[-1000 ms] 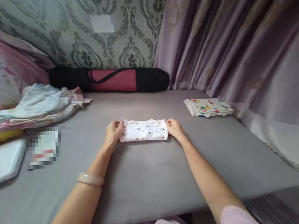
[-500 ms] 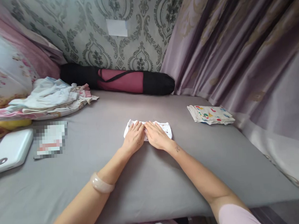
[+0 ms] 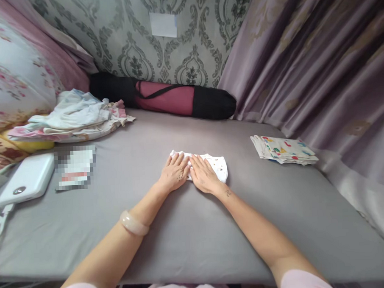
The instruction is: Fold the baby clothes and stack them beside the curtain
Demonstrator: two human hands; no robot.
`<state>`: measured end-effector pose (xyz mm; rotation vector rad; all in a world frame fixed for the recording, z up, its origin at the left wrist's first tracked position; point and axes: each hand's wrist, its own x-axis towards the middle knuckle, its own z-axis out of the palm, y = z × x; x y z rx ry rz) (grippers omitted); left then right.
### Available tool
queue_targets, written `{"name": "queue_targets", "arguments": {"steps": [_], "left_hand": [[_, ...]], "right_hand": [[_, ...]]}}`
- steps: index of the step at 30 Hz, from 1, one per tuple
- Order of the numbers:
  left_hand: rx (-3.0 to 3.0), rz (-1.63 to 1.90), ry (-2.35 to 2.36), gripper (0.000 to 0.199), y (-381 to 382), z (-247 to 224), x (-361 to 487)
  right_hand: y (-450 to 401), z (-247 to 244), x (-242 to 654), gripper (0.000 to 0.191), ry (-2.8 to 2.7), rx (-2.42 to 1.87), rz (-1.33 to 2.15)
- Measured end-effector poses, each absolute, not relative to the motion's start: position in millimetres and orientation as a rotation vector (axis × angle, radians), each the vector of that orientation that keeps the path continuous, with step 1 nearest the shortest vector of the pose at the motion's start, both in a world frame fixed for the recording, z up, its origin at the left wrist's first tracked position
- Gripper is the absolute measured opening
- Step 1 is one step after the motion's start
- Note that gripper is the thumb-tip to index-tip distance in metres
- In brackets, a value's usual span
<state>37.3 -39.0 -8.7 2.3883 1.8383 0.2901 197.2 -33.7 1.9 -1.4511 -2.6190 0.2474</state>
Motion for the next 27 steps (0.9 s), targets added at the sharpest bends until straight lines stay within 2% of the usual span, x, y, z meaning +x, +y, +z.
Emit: {"name": "queue_targets", "arguments": {"steps": [9, 18, 27], "left_hand": [[2.265, 0.182, 1.911, 0.064, -40.4, -4.3, 33.1], [2.271, 0.255, 1.917, 0.076, -38.1, -12.0, 29.2], [2.215, 0.320, 1.949, 0.077, -38.1, -21.3, 16.8]], "right_hand": [[-29.9, -1.8, 215.5, 0.065, -2.545, -1.630, 0.198], [-26.1, -1.0, 239.7, 0.066, -2.462, -1.801, 0.158], [-26.6, 0.2, 268.2, 0.066, -2.410, -1.858, 0.293]]}}
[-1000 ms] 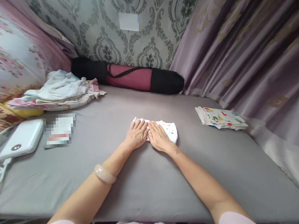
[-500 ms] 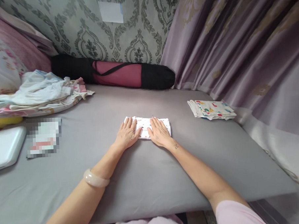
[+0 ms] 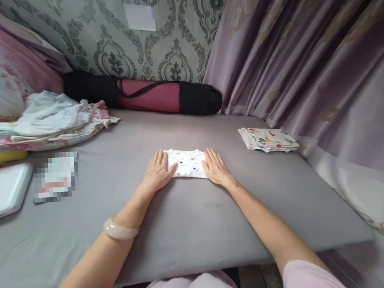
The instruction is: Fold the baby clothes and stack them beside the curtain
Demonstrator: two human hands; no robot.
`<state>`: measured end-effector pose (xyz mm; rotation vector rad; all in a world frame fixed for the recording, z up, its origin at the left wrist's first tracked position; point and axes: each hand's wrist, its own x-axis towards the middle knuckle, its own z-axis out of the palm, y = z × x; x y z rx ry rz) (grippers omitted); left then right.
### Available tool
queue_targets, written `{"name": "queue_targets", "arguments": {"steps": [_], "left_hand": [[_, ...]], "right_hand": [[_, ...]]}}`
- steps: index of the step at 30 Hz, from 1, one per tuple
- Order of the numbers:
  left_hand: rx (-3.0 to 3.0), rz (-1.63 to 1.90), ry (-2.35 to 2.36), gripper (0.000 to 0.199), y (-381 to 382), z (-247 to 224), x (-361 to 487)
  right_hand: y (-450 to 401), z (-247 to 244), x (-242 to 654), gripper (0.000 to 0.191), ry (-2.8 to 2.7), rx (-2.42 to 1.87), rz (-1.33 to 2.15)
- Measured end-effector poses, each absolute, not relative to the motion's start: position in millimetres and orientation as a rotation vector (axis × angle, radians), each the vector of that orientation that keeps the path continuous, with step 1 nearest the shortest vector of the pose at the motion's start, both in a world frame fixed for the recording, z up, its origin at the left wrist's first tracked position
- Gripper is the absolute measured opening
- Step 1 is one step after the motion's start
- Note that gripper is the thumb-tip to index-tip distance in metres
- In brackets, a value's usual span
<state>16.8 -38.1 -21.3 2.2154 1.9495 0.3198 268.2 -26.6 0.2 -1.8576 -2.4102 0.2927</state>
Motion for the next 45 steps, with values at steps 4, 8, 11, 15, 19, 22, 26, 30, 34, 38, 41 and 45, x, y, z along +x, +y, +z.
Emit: {"name": "queue_targets", "arguments": {"steps": [4, 8, 11, 15, 19, 22, 26, 30, 34, 38, 41, 45], "left_hand": [[2.166, 0.239, 1.945, 0.071, -40.7, -13.7, 9.9], [2.157, 0.208, 1.930, 0.068, -39.3, -10.7, 6.7], [2.178, 0.264, 1.927, 0.066, -37.4, -12.8, 4.8], [2.186, 0.338, 1.941, 0.062, -39.5, -12.0, 5.4], [2.275, 0.433, 1.887, 0.059, -44.3, -10.6, 9.6], [2.292, 0.387, 1.840, 0.060, -46.0, -12.8, 10.5], [2.278, 0.299, 1.802, 0.063, -45.8, -14.2, 7.9], [2.287, 0.316, 1.779, 0.062, -46.2, -11.8, 5.8], [2.268, 0.350, 1.760, 0.059, -47.5, -8.4, 5.6], [2.239, 0.398, 1.784, 0.056, -47.4, -5.3, 7.5], [2.243, 0.429, 1.798, 0.055, -47.0, -4.6, 9.3], [2.262, 0.385, 1.785, 0.054, -47.4, -5.4, 10.3]], "right_hand": [[-26.6, -3.2, 278.1, 0.066, -2.381, -1.911, 0.307], [-29.1, -7.4, 292.3, 0.065, -2.382, -1.941, 0.279], [-32.5, -4.6, 300.0, 0.066, -2.393, -1.967, 0.250], [-36.5, 11.2, 291.9, 0.066, -2.349, -1.979, 0.136], [-36.7, 23.2, 268.2, 0.066, -2.379, -1.814, 0.085], [-33.2, 16.0, 258.3, 0.067, -2.419, -1.750, 0.128], [-26.9, -3.7, 260.8, 0.070, -2.446, -1.806, 0.214], [-23.9, -10.3, 265.7, 0.071, -2.470, -1.801, 0.236], [-21.8, -1.2, 266.6, 0.072, -2.486, -1.824, 0.320], [-20.1, 17.9, 256.9, 0.069, -2.474, -1.850, 0.420], [-22.6, 27.8, 239.0, 0.065, -2.489, -1.732, 0.372], [-29.3, 20.2, 216.6, 0.059, -2.555, -1.575, 0.314]]}}
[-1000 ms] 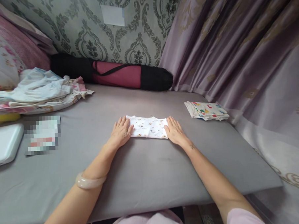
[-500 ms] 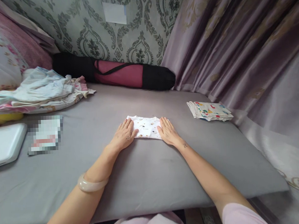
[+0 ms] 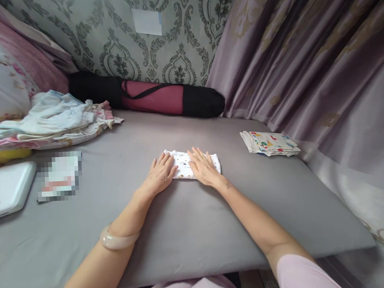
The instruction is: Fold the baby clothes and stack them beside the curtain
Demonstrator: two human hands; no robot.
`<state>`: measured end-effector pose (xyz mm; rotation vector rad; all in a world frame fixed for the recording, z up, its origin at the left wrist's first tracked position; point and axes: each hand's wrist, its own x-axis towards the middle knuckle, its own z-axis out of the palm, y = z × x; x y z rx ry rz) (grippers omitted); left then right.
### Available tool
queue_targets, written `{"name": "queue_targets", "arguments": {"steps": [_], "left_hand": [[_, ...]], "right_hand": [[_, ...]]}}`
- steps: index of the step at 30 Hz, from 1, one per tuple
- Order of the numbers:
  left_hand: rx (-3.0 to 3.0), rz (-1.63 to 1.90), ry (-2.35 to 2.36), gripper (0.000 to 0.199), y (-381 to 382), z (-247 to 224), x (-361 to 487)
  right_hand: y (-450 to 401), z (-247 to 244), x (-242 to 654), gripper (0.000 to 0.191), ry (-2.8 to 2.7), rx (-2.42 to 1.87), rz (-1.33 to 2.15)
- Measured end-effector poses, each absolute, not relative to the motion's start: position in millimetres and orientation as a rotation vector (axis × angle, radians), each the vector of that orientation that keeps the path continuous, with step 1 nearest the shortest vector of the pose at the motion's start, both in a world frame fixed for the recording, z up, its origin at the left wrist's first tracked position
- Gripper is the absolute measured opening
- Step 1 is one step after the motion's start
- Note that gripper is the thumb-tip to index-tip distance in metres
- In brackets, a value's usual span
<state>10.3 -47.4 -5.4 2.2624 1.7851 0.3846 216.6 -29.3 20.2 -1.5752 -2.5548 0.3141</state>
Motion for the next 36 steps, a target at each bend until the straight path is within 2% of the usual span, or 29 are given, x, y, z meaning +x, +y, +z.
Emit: {"name": "queue_targets", "arguments": {"steps": [7, 12, 19, 22, 25, 27, 32, 36], "left_hand": [[2.211, 0.428, 1.750, 0.051, -46.2, -5.1, 8.6], [2.096, 0.668, 1.750, 0.048, -40.8, -9.6, 4.8], [1.733, 1.051, 1.823, 0.040, -35.5, 0.3, -7.6], [1.487, 1.139, 1.893, 0.042, -34.6, 5.2, -15.0], [1.361, 1.185, 1.919, 0.042, -33.2, 4.4, -20.2], [1.320, 1.209, 1.914, 0.042, -32.3, 2.6, -21.7], [1.309, 1.237, 1.911, 0.039, -31.8, 2.9, -21.2], [1.309, 1.233, 1.940, 0.038, -31.7, 4.1, -21.3]], "right_hand": [[-29.2, 14.0, 214.3, 0.058, -2.617, -1.590, 0.411], [-21.8, 36.1, 198.8, 0.057, -2.597, -1.575, 0.456], [-24.1, 7.5, 168.6, 0.058, -2.571, -1.480, 0.302], [-19.5, 13.8, 168.3, 0.060, -2.640, -1.517, 0.381], [-10.4, 33.7, 164.0, 0.058, -2.765, -1.534, 0.532], [-7.8, 38.8, 156.0, 0.054, -2.757, -1.524, 0.501], [-14.5, 13.5, 137.9, 0.058, -2.595, -1.535, 0.234], [-10.2, 17.5, 136.8, 0.059, -2.696, -1.549, 0.349]]}}
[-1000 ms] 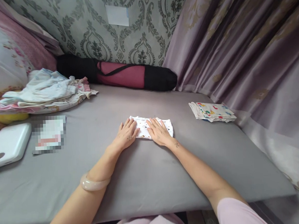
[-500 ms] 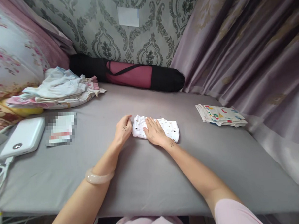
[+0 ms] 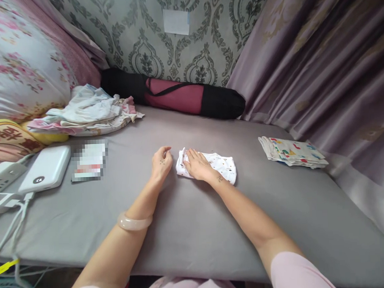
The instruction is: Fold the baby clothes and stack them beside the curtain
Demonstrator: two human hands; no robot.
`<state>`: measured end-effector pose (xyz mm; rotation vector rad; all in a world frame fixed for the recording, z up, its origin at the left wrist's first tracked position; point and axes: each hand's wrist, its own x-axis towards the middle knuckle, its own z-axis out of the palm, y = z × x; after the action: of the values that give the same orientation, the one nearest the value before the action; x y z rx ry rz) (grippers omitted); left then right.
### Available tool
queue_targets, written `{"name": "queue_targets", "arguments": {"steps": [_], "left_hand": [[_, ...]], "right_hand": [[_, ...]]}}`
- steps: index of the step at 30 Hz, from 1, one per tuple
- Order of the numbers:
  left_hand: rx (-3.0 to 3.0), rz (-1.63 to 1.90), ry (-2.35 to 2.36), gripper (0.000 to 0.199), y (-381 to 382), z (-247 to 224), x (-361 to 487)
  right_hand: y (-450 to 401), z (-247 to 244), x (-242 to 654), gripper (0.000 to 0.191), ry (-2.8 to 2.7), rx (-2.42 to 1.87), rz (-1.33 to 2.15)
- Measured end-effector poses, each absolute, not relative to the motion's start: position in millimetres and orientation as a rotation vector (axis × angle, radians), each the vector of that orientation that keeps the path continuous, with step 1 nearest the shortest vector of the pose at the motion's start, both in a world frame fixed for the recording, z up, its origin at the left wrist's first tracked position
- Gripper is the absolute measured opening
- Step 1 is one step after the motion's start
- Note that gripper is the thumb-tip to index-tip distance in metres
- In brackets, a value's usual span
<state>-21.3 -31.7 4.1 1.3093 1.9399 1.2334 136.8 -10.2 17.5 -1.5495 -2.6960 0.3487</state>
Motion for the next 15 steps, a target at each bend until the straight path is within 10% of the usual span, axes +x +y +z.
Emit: {"name": "queue_targets", "arguments": {"steps": [15], "left_hand": [[1.460, 1.236, 1.902, 0.037, -31.5, -2.4, -14.5]], "right_hand": [[-15.8, 7.4, 102.8, 0.065, -2.655, -1.458, 0.465]]}}
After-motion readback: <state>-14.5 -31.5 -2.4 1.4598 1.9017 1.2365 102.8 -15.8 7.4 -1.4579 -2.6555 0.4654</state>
